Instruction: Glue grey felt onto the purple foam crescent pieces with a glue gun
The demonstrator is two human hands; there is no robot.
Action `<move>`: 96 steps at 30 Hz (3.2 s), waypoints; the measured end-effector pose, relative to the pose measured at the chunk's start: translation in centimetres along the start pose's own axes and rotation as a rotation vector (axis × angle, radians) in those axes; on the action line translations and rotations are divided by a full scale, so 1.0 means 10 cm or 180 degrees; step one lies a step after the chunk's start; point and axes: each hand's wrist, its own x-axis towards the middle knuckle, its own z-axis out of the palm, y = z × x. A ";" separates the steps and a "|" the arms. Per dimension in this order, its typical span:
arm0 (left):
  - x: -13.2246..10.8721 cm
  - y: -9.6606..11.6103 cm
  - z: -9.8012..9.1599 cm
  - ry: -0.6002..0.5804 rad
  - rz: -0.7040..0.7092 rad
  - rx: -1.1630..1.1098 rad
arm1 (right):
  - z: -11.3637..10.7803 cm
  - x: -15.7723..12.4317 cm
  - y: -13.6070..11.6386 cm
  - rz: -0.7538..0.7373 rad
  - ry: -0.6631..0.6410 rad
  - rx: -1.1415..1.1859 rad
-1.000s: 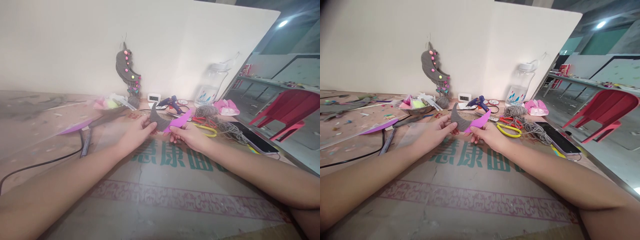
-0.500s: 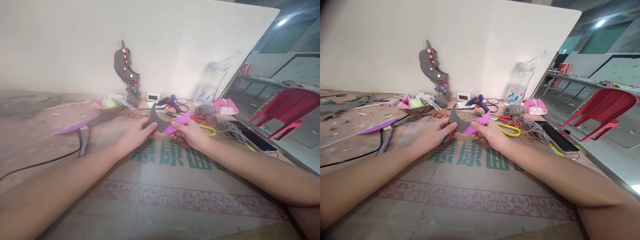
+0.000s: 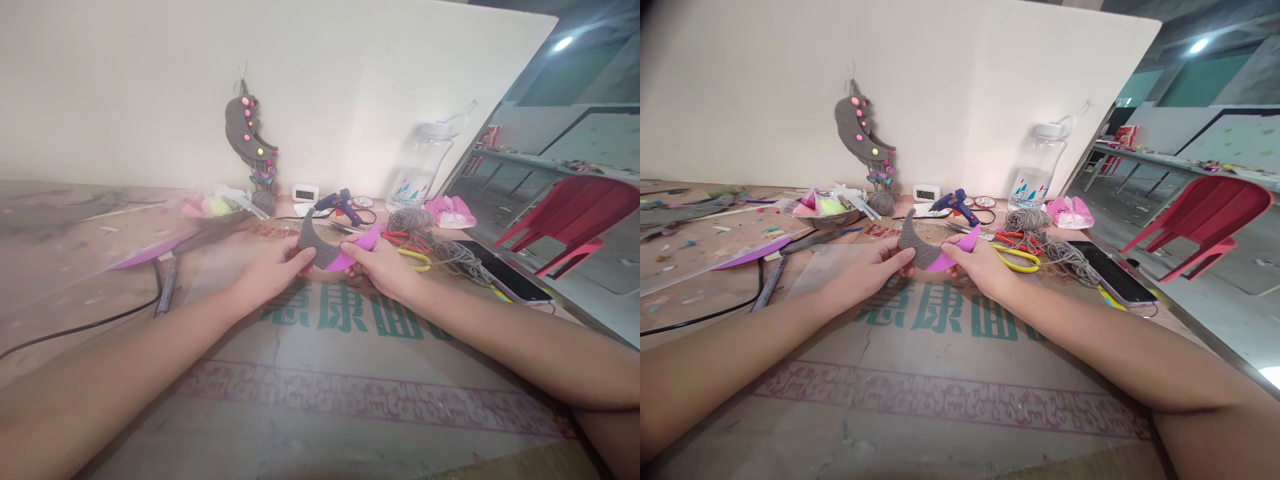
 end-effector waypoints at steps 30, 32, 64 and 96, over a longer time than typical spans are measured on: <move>0.01 0.02 -0.01 0.0009 -0.0001 0.0109 | 0.04 0.00 -0.03 -0.0030 -0.0580 -0.0742; 0.00 0.03 -0.01 -0.0027 -0.0001 0.0135 | 0.03 0.00 -0.01 -0.0028 -0.0540 -0.0746; -0.03 0.02 0.00 0.0079 -0.0096 0.0508 | 0.03 -0.02 0.00 -0.0072 -0.0533 -0.0803; 0.03 -0.02 -0.04 0.0349 -0.0040 -0.0467 | 0.04 -0.04 -0.04 -0.0007 -0.0506 -0.0683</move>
